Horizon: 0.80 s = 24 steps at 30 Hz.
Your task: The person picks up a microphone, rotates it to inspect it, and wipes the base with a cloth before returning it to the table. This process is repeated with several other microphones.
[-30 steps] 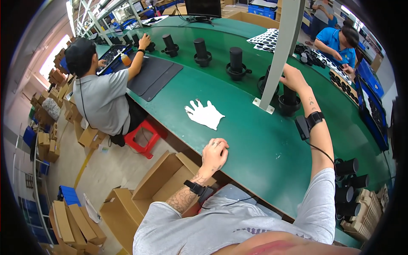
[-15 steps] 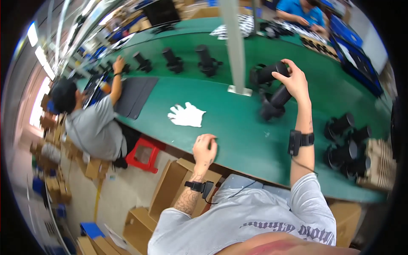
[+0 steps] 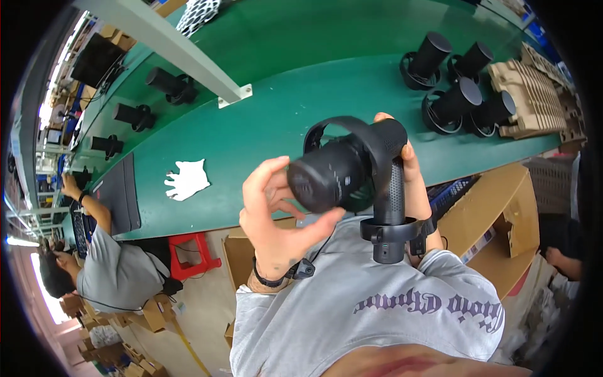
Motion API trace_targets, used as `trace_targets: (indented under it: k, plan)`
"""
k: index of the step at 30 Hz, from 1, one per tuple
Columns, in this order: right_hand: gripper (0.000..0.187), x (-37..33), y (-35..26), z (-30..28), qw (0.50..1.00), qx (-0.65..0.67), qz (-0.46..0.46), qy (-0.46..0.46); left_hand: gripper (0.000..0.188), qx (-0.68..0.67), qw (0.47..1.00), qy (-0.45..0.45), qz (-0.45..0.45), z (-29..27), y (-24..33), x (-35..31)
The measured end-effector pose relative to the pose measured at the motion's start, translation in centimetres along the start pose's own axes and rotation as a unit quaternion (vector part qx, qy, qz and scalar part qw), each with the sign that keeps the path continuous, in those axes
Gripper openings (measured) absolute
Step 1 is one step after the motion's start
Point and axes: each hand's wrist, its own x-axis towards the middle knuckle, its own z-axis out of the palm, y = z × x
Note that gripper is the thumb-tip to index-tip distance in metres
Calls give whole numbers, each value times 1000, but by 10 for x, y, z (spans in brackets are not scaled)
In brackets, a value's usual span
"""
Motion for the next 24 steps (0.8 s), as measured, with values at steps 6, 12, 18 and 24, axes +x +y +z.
trace_targets:
  k: [6, 12, 18, 24]
  plan:
    - [88, -7, -12, -5, 1000, -2, 22, -12, 80, 95, 988, 1, 122, 11, 11, -12]
    - [90, -11, -16, -3, 1000, -10, 9, -9, 75, 149, 970, -7, 192, 17, 14, -20]
    - [91, -12, -17, -1, 1000, -18, 11, -23, 68, 141, 963, 5, 228, 19, 7, -25]
    - [96, -10, -19, -4, 997, -71, 10, -34, 48, 233, 926, -56, 291, 16, 16, -23]
